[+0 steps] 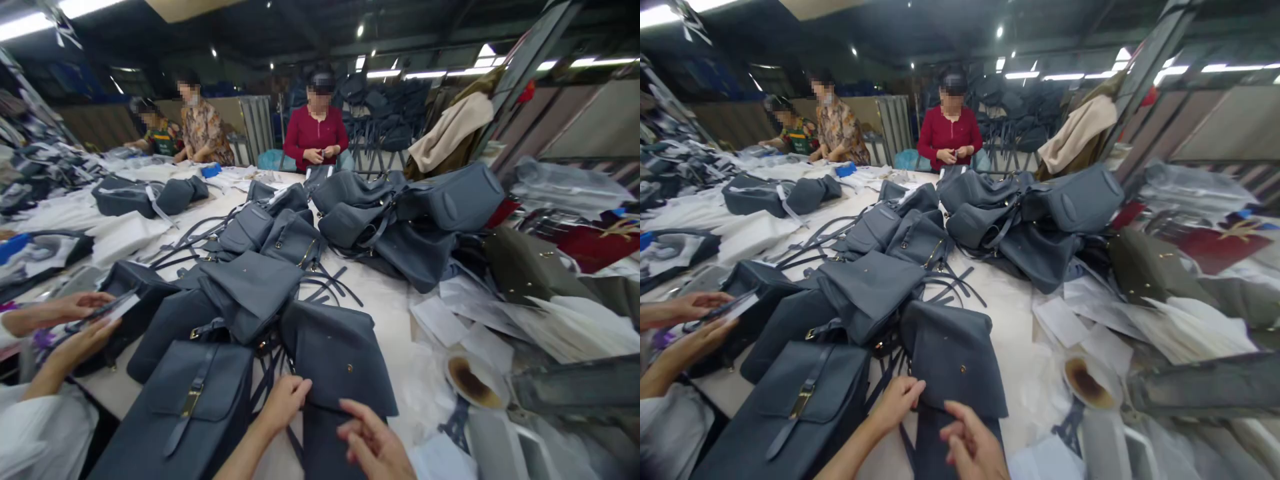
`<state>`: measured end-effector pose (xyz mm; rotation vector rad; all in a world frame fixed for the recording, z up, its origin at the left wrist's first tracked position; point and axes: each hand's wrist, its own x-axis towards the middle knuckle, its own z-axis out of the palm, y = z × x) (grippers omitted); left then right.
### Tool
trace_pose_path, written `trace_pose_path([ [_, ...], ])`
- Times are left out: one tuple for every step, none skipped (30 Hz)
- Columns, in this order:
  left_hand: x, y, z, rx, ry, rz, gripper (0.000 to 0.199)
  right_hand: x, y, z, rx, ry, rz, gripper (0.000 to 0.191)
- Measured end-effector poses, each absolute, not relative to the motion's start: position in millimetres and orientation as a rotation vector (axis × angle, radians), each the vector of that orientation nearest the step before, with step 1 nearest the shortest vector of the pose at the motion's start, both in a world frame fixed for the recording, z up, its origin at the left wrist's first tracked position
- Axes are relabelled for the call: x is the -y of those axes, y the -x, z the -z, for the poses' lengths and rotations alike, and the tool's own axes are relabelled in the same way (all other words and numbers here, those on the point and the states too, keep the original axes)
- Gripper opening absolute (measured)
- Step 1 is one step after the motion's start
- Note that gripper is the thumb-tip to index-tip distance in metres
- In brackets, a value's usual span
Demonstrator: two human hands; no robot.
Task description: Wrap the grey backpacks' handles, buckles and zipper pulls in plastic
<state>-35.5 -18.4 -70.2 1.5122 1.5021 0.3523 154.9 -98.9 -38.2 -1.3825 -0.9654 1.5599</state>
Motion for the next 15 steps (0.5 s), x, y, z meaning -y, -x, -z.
trace_pose_path([
  [16.8, 38.2, 70.3, -1.525, -1.520, -0.355, 0.046, 94.1, -167.5, 44.0, 0.941, 1.462, -1.463, 0.051],
  [13.9, 39.9, 69.6, -1.538, -1.531, -0.353, 0.046, 90.3, -178.7, 49.4, 0.939, 1.563, -1.397, 0.051],
  [10.4, 40.9, 68.0, -1.540, -1.546, -0.345, 0.045, 87.7, -187.7, 54.2, 0.949, 1.655, -1.346, 0.051],
  [7.0, 41.5, 65.1, -1.530, -1.565, -0.327, 0.044, 86.0, -193.8, 58.0, 0.972, 1.730, -1.315, 0.051],
  [4.3, 42.1, 60.8, -1.510, -1.587, -0.299, 0.042, 84.7, -197.0, 60.8, 1.008, 1.779, -1.303, 0.052],
  [2.8, 43.5, 54.5, -1.484, -1.614, -0.263, 0.039, 83.4, -197.4, 62.7, 1.053, 1.799, -1.305, 0.053],
  [2.9, 46.4, 46.3, -1.457, -1.643, -0.226, 0.033, 81.7, -195.7, 63.9, 1.107, 1.794, -1.311, 0.053],
  [5.1, 51.2, 36.2, -1.432, -1.671, -0.190, 0.026, 79.5, -192.6, 65.0, 1.163, 1.778, -1.321, 0.052],
  [9.4, 58.4, 24.6, -1.415, -1.712, -0.164, 0.017, 77.0, -188.8, 66.6, 1.212, 1.766, -1.320, 0.051],
  [16.0, 68.2, 12.1, -1.406, -1.763, -0.153, 0.014, 74.5, -185.1, 69.3, 1.252, 1.763, -1.303, 0.049],
  [24.7, 80.5, -0.3, -1.399, -1.831, -0.153, 0.020, 72.5, -182.0, 73.8, 1.285, 1.761, -1.263, 0.047],
  [35.4, 94.6, -11.5, -1.403, -1.960, -0.176, 0.028, 71.6, -179.8, 80.3, 1.312, 1.753, -1.209, 0.045],
  [47.9, 110.1, -20.5, -1.403, -2.096, -0.211, 0.034, 71.9, -178.5, 88.9, 1.339, 1.737, -1.163, 0.043],
  [61.4, 125.9, -26.4, -1.439, -2.227, -0.258, 0.039, 73.7, -178.1, 99.0, 1.373, 1.710, -1.133, 0.041],
  [75.5, 141.1, -28.6, -1.509, -2.336, -0.276, 0.043, 76.6, -178.5, 110.2, 1.415, 1.675, -1.119, 0.040],
])
